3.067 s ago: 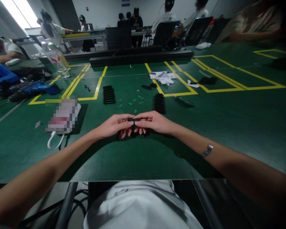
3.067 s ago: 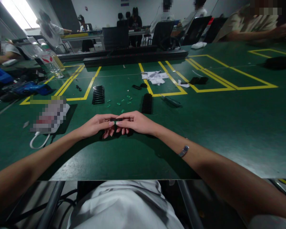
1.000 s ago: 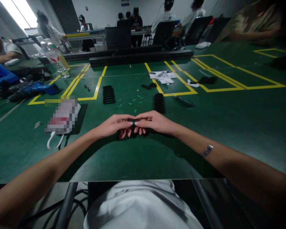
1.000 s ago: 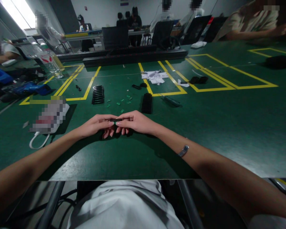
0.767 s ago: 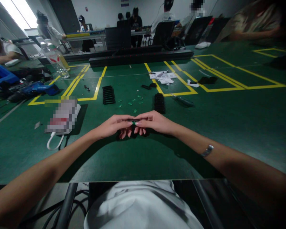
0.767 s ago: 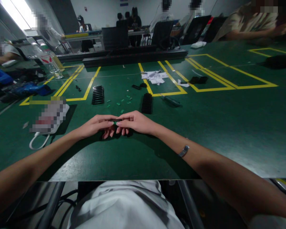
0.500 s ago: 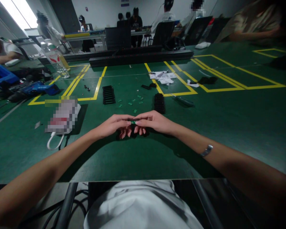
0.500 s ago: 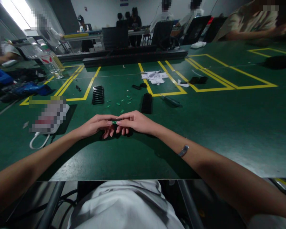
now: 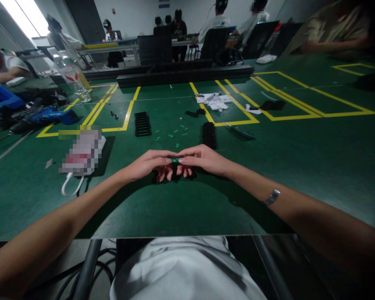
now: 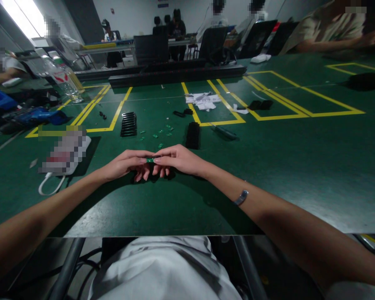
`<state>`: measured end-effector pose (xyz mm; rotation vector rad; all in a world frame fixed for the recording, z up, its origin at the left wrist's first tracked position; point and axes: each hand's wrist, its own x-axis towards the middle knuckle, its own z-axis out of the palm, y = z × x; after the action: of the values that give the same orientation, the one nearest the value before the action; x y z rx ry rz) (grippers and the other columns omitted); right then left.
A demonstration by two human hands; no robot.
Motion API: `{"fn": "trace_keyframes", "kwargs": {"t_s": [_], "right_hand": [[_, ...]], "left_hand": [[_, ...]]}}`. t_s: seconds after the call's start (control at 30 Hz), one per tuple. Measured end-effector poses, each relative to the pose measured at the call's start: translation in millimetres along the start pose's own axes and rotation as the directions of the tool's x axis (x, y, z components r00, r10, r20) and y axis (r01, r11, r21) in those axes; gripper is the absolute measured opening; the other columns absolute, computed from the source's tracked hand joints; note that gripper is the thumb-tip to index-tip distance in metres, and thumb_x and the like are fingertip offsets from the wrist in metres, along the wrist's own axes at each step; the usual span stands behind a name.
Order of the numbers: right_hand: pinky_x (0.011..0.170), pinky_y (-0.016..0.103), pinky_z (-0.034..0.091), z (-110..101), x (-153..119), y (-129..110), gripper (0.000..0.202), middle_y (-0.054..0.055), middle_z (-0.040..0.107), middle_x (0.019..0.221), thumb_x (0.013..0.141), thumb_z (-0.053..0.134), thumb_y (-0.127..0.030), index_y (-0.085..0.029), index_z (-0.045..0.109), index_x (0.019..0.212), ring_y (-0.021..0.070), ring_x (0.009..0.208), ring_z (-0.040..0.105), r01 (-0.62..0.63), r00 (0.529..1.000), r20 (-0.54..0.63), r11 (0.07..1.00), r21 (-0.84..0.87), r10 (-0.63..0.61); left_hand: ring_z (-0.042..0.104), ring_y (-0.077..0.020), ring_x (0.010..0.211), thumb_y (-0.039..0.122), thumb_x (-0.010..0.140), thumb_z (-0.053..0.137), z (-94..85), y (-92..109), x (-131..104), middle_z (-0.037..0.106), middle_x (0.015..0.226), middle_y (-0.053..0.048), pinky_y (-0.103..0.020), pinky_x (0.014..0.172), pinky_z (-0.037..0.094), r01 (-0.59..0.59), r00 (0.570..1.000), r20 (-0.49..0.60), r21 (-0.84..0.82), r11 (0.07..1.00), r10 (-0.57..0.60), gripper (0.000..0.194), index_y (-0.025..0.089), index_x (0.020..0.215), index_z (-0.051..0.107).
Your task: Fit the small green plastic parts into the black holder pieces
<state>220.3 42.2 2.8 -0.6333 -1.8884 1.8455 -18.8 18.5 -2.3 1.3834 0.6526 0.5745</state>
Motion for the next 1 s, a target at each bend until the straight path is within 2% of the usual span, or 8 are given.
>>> {"fn": "trace_keyframes", "kwargs": {"t_s": [0.13, 0.47, 0.67, 0.8, 1.0], "right_hand": [[0.061, 0.024, 0.053, -1.1, -0.6, 0.0, 0.041, 0.01, 0.075, 0.091, 0.092, 0.062, -0.035, -0.01, 0.064, 0.125, 0.0134, 0.068, 0.068, -0.01, 1.0, 0.006, 0.999, 0.034, 0.009], [0.06, 0.025, 0.053, -2.4, -0.2, 2.1, 0.04, 0.01, 0.076, 0.09, 0.092, 0.062, -0.031, -0.011, 0.063, 0.127, 0.0143, 0.068, 0.069, -0.031, 1.0, 0.006, 0.997, 0.065, 0.031], [0.06, 0.025, 0.052, -0.1, 0.0, 0.4, 0.041, 0.011, 0.075, 0.09, 0.092, 0.063, -0.037, -0.009, 0.064, 0.122, 0.0136, 0.066, 0.068, -0.011, 1.0, 0.001, 1.0, 0.024, 0.011], [0.058, 0.023, 0.051, 1.9, 1.5, 1.8, 0.04, 0.009, 0.075, 0.086, 0.09, 0.066, -0.04, -0.01, 0.066, 0.116, 0.0124, 0.063, 0.067, 0.003, 0.999, -0.034, 1.0, 0.027, -0.002], [0.057, 0.022, 0.051, 2.4, 2.9, 3.5, 0.036, 0.009, 0.075, 0.084, 0.093, 0.06, -0.046, -0.011, 0.067, 0.096, 0.0118, 0.063, 0.066, 0.005, 0.999, -0.051, 0.998, 0.065, -0.001]], "left_hand": [[0.065, -0.0156, 0.06, 0.031, 0.096, 0.054, -0.7, -0.8, 0.4, 0.07, 0.079, -0.009, -0.021, 0.049, 0.05, 0.004, 1.0, -0.004, 0.008, 1.0, -0.004, 0.047, 0.013, 0.139, 0.052], [0.065, -0.0158, 0.059, 0.032, 0.097, 0.053, 0.2, -1.6, 0.6, 0.071, 0.078, -0.009, -0.021, 0.049, 0.05, 0.002, 1.0, -0.008, -0.011, 1.0, -0.002, 0.047, 0.012, 0.14, 0.052], [0.065, -0.0159, 0.058, 0.033, 0.098, 0.051, 1.4, 0.6, 1.4, 0.071, 0.078, -0.011, -0.022, 0.048, 0.049, -0.004, 1.0, 0.001, 0.002, 1.0, 0.004, 0.048, 0.009, 0.139, 0.051], [0.063, -0.0141, 0.055, 0.036, 0.099, 0.048, 3.1, 0.6, 0.8, 0.071, 0.08, -0.011, -0.021, 0.048, 0.048, -0.023, 1.0, -0.004, 0.028, 0.999, 0.023, 0.046, 0.011, 0.137, 0.052], [0.063, -0.0121, 0.057, 0.044, 0.101, 0.045, 10.0, 0.3, -1.4, 0.068, 0.085, -0.009, -0.018, 0.046, 0.048, -0.055, 0.995, -0.071, 0.187, 0.981, 0.069, 0.038, 0.011, 0.113, 0.061]]}}
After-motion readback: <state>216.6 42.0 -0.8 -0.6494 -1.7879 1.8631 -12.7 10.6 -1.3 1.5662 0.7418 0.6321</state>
